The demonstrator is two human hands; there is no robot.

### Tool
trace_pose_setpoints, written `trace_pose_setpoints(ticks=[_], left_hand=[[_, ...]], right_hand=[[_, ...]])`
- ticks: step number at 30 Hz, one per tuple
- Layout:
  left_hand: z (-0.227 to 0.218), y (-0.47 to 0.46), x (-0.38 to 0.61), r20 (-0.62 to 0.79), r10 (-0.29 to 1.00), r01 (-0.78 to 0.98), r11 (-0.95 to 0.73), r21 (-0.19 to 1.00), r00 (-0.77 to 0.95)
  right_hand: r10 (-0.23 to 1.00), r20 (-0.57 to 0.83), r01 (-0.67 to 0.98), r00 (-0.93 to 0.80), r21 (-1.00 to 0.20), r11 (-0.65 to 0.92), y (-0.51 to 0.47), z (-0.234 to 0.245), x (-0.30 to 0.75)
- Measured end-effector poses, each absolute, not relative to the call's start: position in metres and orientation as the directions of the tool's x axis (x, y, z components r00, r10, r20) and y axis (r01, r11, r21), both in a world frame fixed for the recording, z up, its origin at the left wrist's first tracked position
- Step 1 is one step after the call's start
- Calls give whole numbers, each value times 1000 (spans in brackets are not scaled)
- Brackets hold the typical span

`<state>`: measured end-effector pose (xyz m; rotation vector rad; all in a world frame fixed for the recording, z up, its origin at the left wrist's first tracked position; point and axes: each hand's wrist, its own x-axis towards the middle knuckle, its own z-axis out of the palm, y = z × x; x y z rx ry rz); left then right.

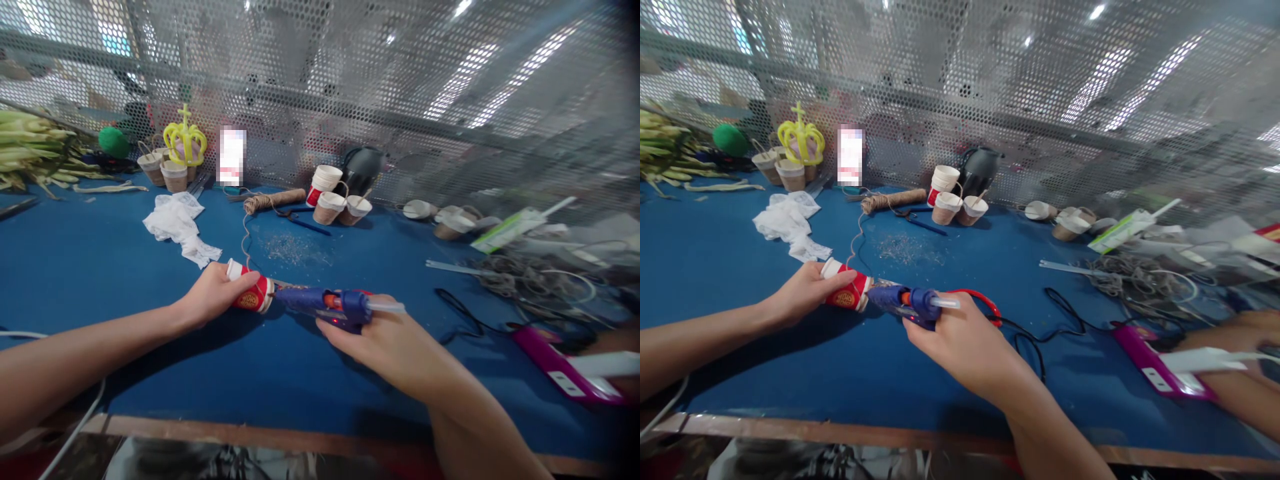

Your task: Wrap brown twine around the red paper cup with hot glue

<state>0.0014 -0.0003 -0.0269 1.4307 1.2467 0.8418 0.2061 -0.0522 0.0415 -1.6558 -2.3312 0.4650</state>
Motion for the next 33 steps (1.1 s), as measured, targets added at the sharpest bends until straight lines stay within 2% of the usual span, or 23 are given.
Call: trace_pose_setpoints(ticks=[10,19,24,29,33], left_hand=[[-30,0,0,-114,969,256,56,965,218],[-31,2,1,-104,966,258,41,965,236],[-28,1,2,-113,967,258,52,965,227],[-30,1,1,-111,968,254,51,966,226],[-31,2,1,-114,966,252,53,966,233]], right_hand=[[928,50,866,-369,-342,363,-49,39,210],[923,36,860,-383,-350,370,-51,39,209],[942,27,870,-334,-376,320,-51,38,209],[929,36,863,-368,-359,355,-50,40,209],[949,12,875,-316,-383,297,-51,38,209]])
